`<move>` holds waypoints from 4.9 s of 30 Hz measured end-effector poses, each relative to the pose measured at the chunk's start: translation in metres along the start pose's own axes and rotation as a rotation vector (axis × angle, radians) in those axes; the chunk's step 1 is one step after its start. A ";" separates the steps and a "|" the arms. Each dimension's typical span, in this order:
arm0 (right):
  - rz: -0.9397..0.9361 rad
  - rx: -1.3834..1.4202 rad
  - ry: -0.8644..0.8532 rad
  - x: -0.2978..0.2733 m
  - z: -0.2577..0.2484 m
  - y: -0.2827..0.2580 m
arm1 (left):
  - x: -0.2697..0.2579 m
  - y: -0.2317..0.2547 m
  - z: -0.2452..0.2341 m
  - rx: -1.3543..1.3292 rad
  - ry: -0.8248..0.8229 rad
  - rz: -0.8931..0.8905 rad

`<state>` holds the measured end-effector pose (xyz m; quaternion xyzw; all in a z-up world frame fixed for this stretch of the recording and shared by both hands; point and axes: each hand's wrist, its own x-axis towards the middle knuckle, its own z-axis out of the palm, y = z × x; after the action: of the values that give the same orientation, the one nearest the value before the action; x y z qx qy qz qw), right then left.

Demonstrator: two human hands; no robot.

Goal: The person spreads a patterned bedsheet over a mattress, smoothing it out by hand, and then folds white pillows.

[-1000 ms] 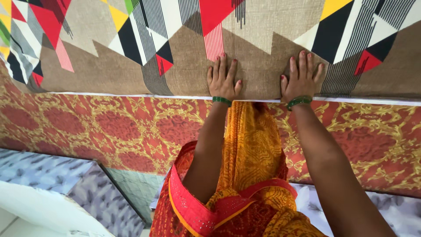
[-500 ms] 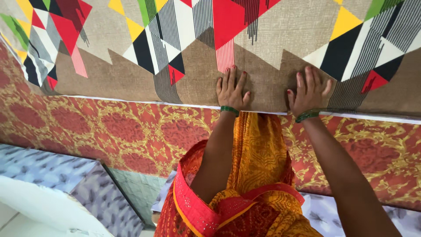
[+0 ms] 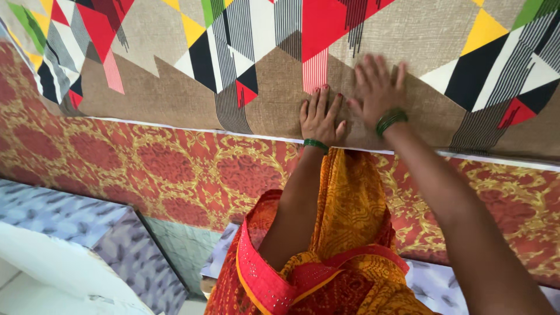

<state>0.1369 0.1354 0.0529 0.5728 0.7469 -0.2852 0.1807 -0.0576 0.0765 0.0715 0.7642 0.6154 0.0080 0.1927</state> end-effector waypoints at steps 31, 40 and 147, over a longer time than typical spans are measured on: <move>0.397 0.210 0.342 -0.047 0.064 -0.061 | 0.046 -0.088 -0.077 0.221 -0.511 0.095; 0.364 0.179 0.411 -0.052 0.069 -0.062 | 0.039 -0.114 -0.065 0.287 -0.535 0.083; 0.168 -0.134 -0.090 0.007 0.019 -0.195 | 0.009 -0.274 -0.122 0.209 -0.667 0.273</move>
<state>-0.0535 0.0934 0.0771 0.6066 0.7048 -0.2439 0.2751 -0.3431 0.1657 0.0989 0.8153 0.4089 -0.2786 0.3008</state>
